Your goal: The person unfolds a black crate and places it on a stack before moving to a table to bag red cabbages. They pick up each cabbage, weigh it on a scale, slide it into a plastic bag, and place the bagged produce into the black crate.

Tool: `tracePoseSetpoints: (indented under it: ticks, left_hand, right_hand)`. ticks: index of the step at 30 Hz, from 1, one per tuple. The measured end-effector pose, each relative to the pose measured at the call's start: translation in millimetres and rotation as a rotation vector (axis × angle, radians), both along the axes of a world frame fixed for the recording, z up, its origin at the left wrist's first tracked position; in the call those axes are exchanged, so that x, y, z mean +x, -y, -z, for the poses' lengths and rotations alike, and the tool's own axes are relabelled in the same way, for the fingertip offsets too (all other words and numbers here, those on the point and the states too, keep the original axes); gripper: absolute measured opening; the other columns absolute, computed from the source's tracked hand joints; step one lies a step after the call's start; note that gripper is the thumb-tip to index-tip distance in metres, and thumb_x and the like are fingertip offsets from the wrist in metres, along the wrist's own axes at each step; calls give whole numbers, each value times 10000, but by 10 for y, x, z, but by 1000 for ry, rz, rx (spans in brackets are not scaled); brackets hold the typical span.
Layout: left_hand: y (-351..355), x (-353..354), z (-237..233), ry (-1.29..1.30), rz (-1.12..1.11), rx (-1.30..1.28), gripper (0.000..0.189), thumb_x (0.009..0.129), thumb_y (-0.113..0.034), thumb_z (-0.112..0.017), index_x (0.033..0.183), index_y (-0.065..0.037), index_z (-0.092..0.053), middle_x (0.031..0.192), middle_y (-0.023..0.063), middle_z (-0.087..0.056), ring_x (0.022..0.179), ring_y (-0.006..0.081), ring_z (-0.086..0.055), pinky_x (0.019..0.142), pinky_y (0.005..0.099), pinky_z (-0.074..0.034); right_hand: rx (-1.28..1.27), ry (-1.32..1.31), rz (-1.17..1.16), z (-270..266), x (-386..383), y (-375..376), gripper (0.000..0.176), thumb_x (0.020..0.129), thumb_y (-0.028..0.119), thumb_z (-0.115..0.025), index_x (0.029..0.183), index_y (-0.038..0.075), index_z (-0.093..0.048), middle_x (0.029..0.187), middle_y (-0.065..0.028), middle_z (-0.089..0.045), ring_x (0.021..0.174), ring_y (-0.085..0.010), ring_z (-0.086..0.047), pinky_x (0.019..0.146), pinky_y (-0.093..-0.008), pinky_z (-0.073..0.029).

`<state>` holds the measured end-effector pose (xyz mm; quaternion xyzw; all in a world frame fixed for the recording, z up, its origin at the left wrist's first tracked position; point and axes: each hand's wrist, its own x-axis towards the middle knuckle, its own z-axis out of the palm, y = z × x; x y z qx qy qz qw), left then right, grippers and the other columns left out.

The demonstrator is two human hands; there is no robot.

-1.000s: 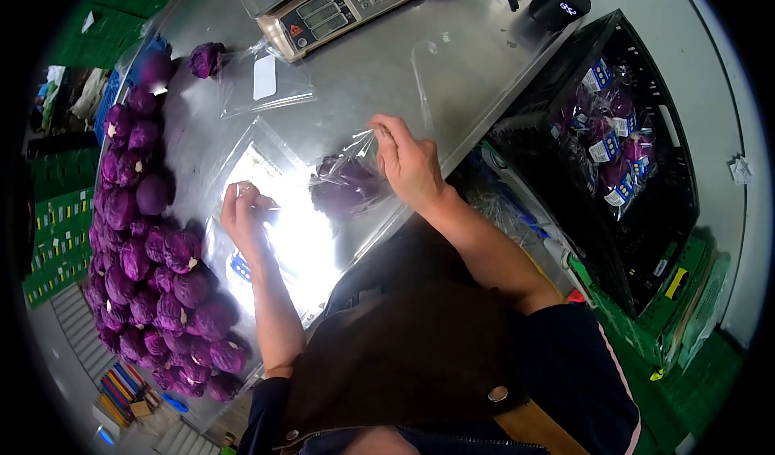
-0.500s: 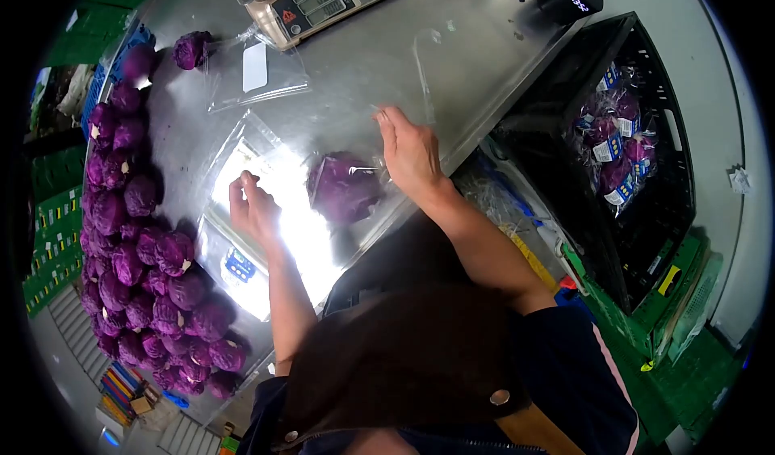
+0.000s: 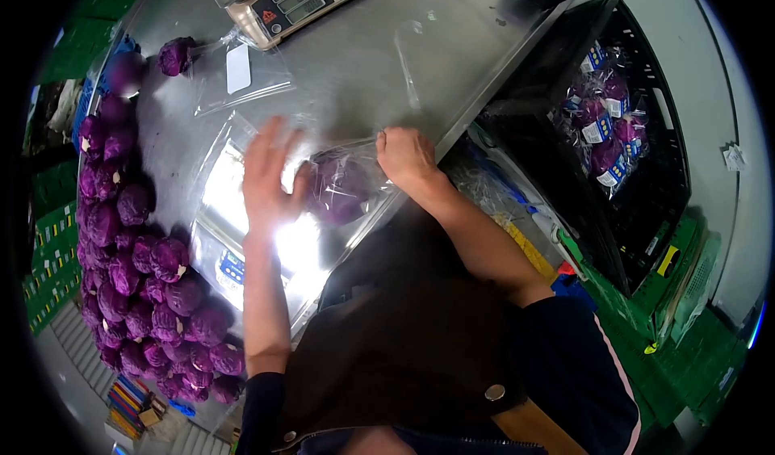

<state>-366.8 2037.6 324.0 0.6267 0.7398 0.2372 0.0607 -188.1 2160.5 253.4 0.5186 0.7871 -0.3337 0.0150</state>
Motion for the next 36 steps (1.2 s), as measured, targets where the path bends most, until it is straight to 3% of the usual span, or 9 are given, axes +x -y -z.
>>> tracePoseSetpoints:
  ticks: [6, 13, 16, 21, 25, 29, 31, 33, 36]
  left_hand:
    - [100, -157, 468, -410, -58, -297, 399, 786, -51, -562, 1174, -134, -601, 1325, 118, -484, 1267, 320, -412, 1034, 470, -326]
    - [323, -72, 563, 563, 15, -317, 380, 843, -50, -479, 1213, -85, -555, 1319, 163, -479, 1221, 356, -450, 1028, 398, -373]
    - [505, -74, 635, 597, -15, -273, 516, 850, -186, -539, 1318, -26, -392, 1321, 178, -457, 1230, 331, -437, 1042, 390, -344]
    - [666, 364, 889, 918, 35, -149, 962, 767, -369, -685, 1448, -11, -107, 1365, 185, -362, 1269, 322, -366, 1037, 408, -333]
    - [438, 301, 655, 1422, -162, -149, 931, 703, -280, -702, 1417, 27, -188, 1312, 186, -417, 1187, 303, -459, 974, 389, -411]
    - [-98, 763, -181, 1481, -135, -153, 851, 754, -387, -648, 1390, 38, -275, 1276, 196, -465, 1138, 308, -506, 949, 421, -443]
    - [-419, 1185, -604, 1608, -52, -147, 852, 780, -424, -620, 1416, -1, -242, 1320, 207, -424, 1131, 306, -513, 946, 420, -452]
    - [-682, 1660, -869, 2010, 167, -38, 818, 825, -444, -575, 1443, -56, -205, 1373, 220, -369, 1121, 309, -524, 940, 418, -462]
    - [-918, 2045, -997, 1790, 668, -278, 684, 870, -433, -554, 1385, -35, -345, 1405, 156, -369, 1146, 312, -523, 927, 411, -455]
  right_hand:
    - [2, 76, -32, -146, 52, -1, 251, 875, 223, -499, 994, 27, -602, 870, -185, -634, 819, -385, -611, 751, -476, -471]
    - [409, -564, -727, -297, -115, 95, 474, 890, 276, -546, 1319, 141, -396, 1348, -143, -430, 1206, -293, -449, 983, -411, -374]
    - [-155, -437, -601, -2, 69, 214, 541, 868, 368, -577, 1325, 140, -400, 1341, -133, -446, 1192, -284, -468, 1010, -407, -343]
    - [-176, -603, -296, 218, 54, 523, 554, 843, 467, -559, 1223, 69, -497, 1059, -164, -605, 965, -338, -587, 824, -411, -466]
    - [-521, -460, -217, -415, 161, 289, 714, 797, 575, -559, 1247, 36, -434, 1055, -213, -588, 957, -348, -586, 822, -420, -463]
    - [-432, -516, -279, -1617, 1073, 11, 839, 718, 422, -735, 1356, 68, -320, 1222, -218, -507, 1081, -334, -539, 886, -403, -447]
    - [97, -770, -245, -1605, 1494, -72, 945, 615, 260, -826, 1385, 76, -308, 1313, -178, -449, 1175, -306, -479, 966, -387, -405]
    - [-171, -1044, 44, -1695, 1974, -262, 983, 541, 149, -840, 1383, 79, -337, 1341, -142, -431, 1220, -269, -443, 1028, -373, -356]
    - [-413, -1331, 891, -1665, 2936, -431, 475, 821, 252, -606, 1215, 10, -501, 1138, -124, -575, 1049, -245, -565, 910, -400, -472]
